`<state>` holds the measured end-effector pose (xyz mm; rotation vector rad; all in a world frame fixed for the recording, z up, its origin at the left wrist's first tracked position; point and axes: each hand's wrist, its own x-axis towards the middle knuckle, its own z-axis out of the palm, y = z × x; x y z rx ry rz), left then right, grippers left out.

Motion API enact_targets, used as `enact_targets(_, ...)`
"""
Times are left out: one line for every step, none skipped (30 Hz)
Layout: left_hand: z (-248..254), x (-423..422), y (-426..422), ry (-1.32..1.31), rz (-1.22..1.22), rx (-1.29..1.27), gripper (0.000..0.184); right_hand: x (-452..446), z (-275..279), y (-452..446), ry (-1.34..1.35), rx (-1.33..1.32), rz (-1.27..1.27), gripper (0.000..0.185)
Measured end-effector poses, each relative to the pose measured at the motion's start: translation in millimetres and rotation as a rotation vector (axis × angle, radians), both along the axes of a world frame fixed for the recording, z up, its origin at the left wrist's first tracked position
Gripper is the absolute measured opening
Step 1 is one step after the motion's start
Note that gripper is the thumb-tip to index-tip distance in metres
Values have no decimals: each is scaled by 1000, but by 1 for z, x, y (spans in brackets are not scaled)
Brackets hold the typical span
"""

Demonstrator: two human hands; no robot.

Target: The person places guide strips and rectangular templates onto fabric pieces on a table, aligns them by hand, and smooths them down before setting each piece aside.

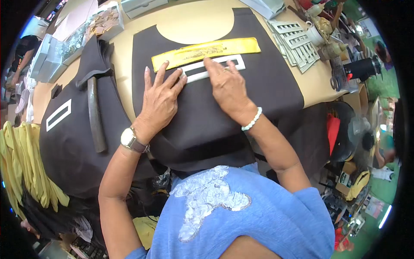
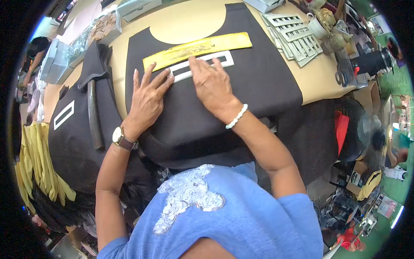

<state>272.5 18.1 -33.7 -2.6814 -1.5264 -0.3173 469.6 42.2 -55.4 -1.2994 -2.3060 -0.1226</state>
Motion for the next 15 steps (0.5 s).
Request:
enact_targets(0, 0, -1, 5, 0, 3, 46, 9, 0, 1, 11, 14, -18, 38)
enact_targets(0, 0, 0, 9, 1, 11, 45, 18, 1, 4, -27, 6, -62, 38)
enact_targets(0, 0, 0, 7, -4, 21, 45, 28, 3, 7, -66, 0, -104, 38)
enact_targets(-1, -1, 0, 9, -9, 19, 45, 38, 5, 10, -106, -4, -148, 38)
enact_targets(-2, -2, 0, 10, -14, 20, 44, 47, 2, 14, -71, 27, -158, 35)
enact_targets(-3, -3, 0, 10, -18, 24, 44, 56, 3, 17, -86, 2, -182, 34)
enact_targets(-5, -3, -1, 4, -26, 25, 44, 62, 5, 18, -99, -24, -206, 33)
enact_targets(-7, -5, -1, -2, -31, 32, 44, 65, 8, 19, -110, -43, -226, 32)
enact_targets(-7, -6, 0, -8, -31, 43, 45, 64, 9, 20, -156, -66, -253, 31)
enact_targets(-7, -6, -1, -10, -25, 33, 45, 65, 9, 19, -141, -79, -248, 31)
enact_targets(-5, -6, -2, -11, -20, 23, 45, 66, 10, 18, -126, -91, -243, 31)
enact_targets(-3, -7, 0, -13, -12, 23, 44, 68, 12, 23, -111, -93, -236, 31)
enact_targets(-7, -9, 2, -14, -46, 44, 44, 70, 14, 27, -74, -115, -276, 28)
enact_targets(-7, -10, 2, -9, -48, 27, 44, 69, 13, 26, -59, -65, -307, 26)
enact_targets(-6, -9, 2, -4, -52, 9, 44, 68, 12, 26, -42, -16, -339, 25)
